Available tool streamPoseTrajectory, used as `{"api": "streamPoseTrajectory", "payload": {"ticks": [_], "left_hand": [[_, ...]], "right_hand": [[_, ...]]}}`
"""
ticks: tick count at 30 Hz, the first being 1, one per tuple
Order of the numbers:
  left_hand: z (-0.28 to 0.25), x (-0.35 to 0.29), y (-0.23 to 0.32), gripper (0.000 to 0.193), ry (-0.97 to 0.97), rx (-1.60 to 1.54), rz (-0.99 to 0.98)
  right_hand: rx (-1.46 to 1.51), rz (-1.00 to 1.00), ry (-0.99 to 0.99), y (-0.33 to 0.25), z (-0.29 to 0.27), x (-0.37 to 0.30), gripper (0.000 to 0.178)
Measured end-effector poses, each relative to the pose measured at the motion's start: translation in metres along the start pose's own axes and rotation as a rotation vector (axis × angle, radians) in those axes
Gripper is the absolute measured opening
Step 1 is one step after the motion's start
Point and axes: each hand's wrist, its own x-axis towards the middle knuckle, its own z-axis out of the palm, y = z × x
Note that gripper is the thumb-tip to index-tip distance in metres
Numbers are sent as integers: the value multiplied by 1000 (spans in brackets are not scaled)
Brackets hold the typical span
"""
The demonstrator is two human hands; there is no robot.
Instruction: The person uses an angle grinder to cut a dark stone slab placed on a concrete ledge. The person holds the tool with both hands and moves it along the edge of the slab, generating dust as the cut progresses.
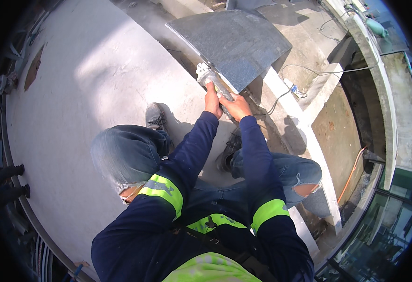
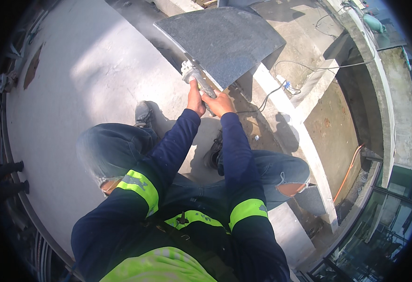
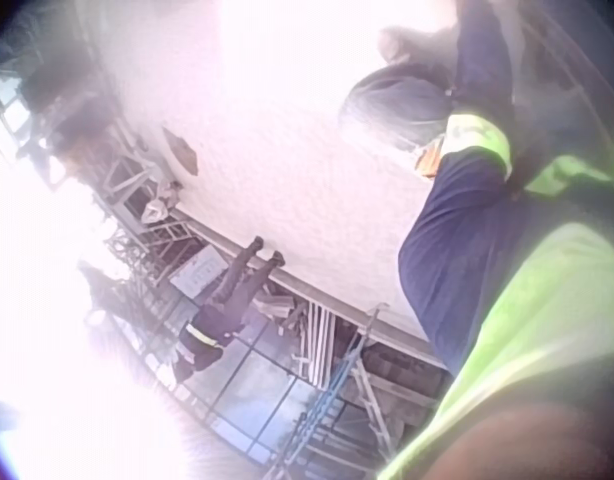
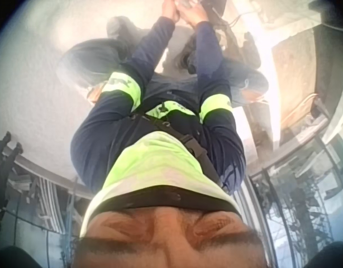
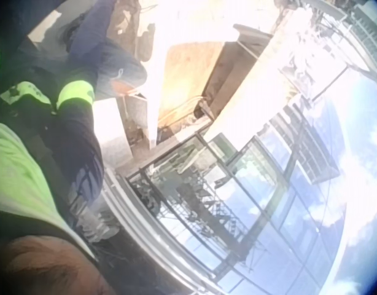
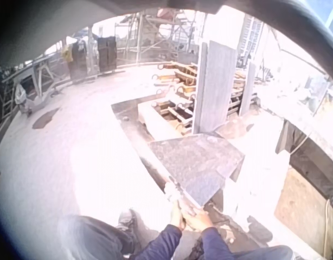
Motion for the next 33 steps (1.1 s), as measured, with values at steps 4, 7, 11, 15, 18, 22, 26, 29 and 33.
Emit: {"api": "streamPoseTrajectory", "payload": {"ticks": [4,7,11,15,18,22,26,29,33], "left_hand": [[3,-5,2,79,-12,0,12],[6,-16,4,80,-20,3,-4],[15,-29,2,78,48,-3,49],[13,-36,4,81,-2,24,11],[13,-38,3,82,-3,23,9],[13,-41,0,83,-13,17,15],[11,-37,2,84,-14,8,-11],[12,-31,2,85,-13,2,14],[11,-26,4,83,35,20,2]], "right_hand": [[-29,-38,12,11,0,9,90],[-77,-55,60,17,4,10,98],[-26,28,52,16,-1,-1,80],[-60,-1,43,10,-3,-11,81],[-54,-9,37,8,-5,-16,81],[-60,3,62,8,-6,-21,82],[-38,-42,52,14,-5,-14,81],[-74,-18,94,20,0,-1,77],[-59,-9,23,20,-1,6,101]]}}
